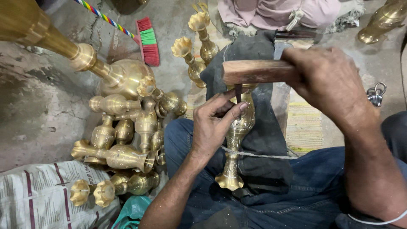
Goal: The person sits on the floor holding an engraved brass vase against a cloth cushion on their lap. They hold a metal punch against the vase surface with one hand and repeatedly strike it with a wooden mallet in the other hand, repositioning the punch to work around the vase body.
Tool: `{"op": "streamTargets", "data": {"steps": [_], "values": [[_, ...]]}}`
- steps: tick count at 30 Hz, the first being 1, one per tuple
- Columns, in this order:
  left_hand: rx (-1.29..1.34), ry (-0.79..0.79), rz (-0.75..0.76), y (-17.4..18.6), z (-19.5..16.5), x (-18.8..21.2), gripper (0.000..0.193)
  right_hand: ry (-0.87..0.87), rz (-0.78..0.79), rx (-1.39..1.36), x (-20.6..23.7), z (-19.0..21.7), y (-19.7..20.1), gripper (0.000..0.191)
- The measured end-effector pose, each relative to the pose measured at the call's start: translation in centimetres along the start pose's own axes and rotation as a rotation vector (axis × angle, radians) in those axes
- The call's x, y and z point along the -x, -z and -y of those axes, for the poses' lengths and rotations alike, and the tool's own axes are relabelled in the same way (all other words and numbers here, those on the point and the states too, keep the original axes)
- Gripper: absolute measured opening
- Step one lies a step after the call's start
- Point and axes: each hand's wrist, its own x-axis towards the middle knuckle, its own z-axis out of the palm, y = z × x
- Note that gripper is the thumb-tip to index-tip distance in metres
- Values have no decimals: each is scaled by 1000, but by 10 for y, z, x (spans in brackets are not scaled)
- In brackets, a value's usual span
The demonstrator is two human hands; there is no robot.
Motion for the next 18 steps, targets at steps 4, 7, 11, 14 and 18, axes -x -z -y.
{"op": "streamTargets", "data": {"steps": [4, 7, 11, 14, 18], "values": [[49, 7, 41, 1, 0, -1, 38, -23, 24, -42, 1, -5, -4, 28], [-7, 15, 37, 2, 0, -2, 39, 42, -78, -17, 2, -6, -5, 33], [-5, 1, 45, 2, 0, -2, 40, -87, 33, -257, 1, -6, -4, 14], [-19, 2, 63, 3, 0, -3, 41, 74, -67, 69, -1, -4, -3, 23], [-26, -33, 60, 4, -1, -4, 38, -202, 65, -214, -2, 1, -1, 26]]}}
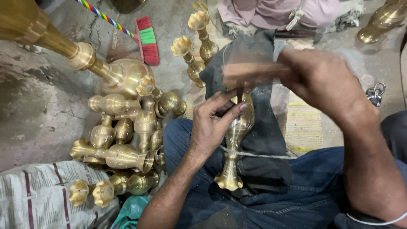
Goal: The person sits on the floor holding an engraved brass vase against a cloth cushion on their lap. They hold a metal punch against the vase surface with one hand and repeatedly strike it with a wooden mallet in the other hand, repositioning the punch to work around the vase body.
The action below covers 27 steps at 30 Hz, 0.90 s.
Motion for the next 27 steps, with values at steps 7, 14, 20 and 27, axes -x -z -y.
{"op": "streamTargets", "data": {"steps": [7, 14, 20, 27], "values": [[21, 0, 25, 2, 1, 0, 36, 249, -111, 88, -3, 5, 2, 32], [72, 16, 71, 2, 3, -1, 37, 295, -59, 279, -2, -8, -5, 29], [95, 32, 86, 4, 3, -2, 37, 343, -92, 210, -2, -11, -17, 35], [130, 11, 107, 7, 2, -2, 35, 143, -28, 38, -1, -6, -13, 27]]}}
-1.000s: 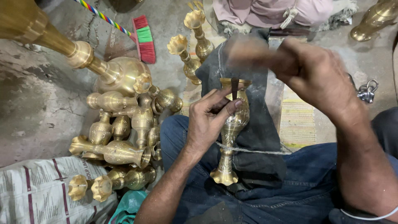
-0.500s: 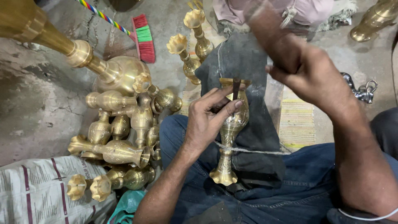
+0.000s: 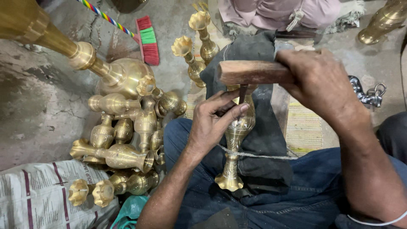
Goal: The person sits on the floor holding an engraved brass vase against a cloth cushion on their lap. They hold a metal punch against the vase surface with one hand and repeatedly strike it with a wooden mallet in the other hand, repositioning the punch to work around the vase body.
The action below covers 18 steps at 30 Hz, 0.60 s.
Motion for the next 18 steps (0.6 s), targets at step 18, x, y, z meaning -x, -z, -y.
{"op": "streamTargets", "data": {"steps": [18], "values": [[-117, 91, -153, -10, 8, 4, 34, 114, -207, 534, 0, 3, 6, 33]]}}
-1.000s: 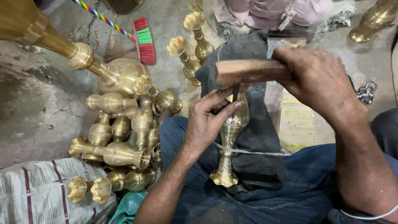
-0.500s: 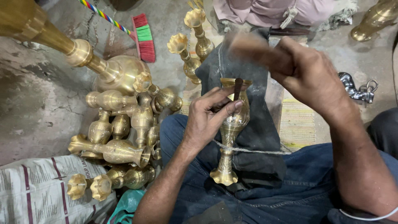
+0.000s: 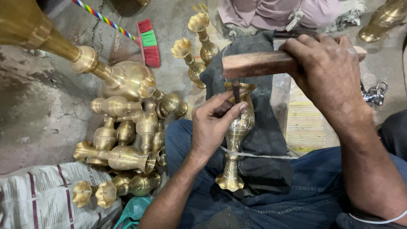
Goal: The person sits on the floor holding an engraved brass vase against a cloth cushion on their lap. They hold a metal punch against the vase surface with one hand and repeatedly strike it with a wooden mallet in the other hand, repositioning the punch to work around the vase body.
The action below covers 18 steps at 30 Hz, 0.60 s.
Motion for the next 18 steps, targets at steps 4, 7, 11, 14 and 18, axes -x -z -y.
{"op": "streamTargets", "data": {"steps": [4, 7, 11, 14, 18], "values": [[63, -85, 19, 2, -2, 1, 36, -3, -6, 142, -1, 0, 5, 29], [52, -83, 26, 3, -3, 0, 36, -70, -42, -67, -6, -2, 5, 28], [28, -102, 12, 4, -4, 0, 38, -580, 172, -926, -8, -3, 4, 24], [38, -105, 14, 3, -3, -1, 36, -81, 112, -510, -4, -4, 5, 19], [66, -80, 14, 3, -2, -1, 38, -98, 93, -494, -2, -4, 5, 23]]}}
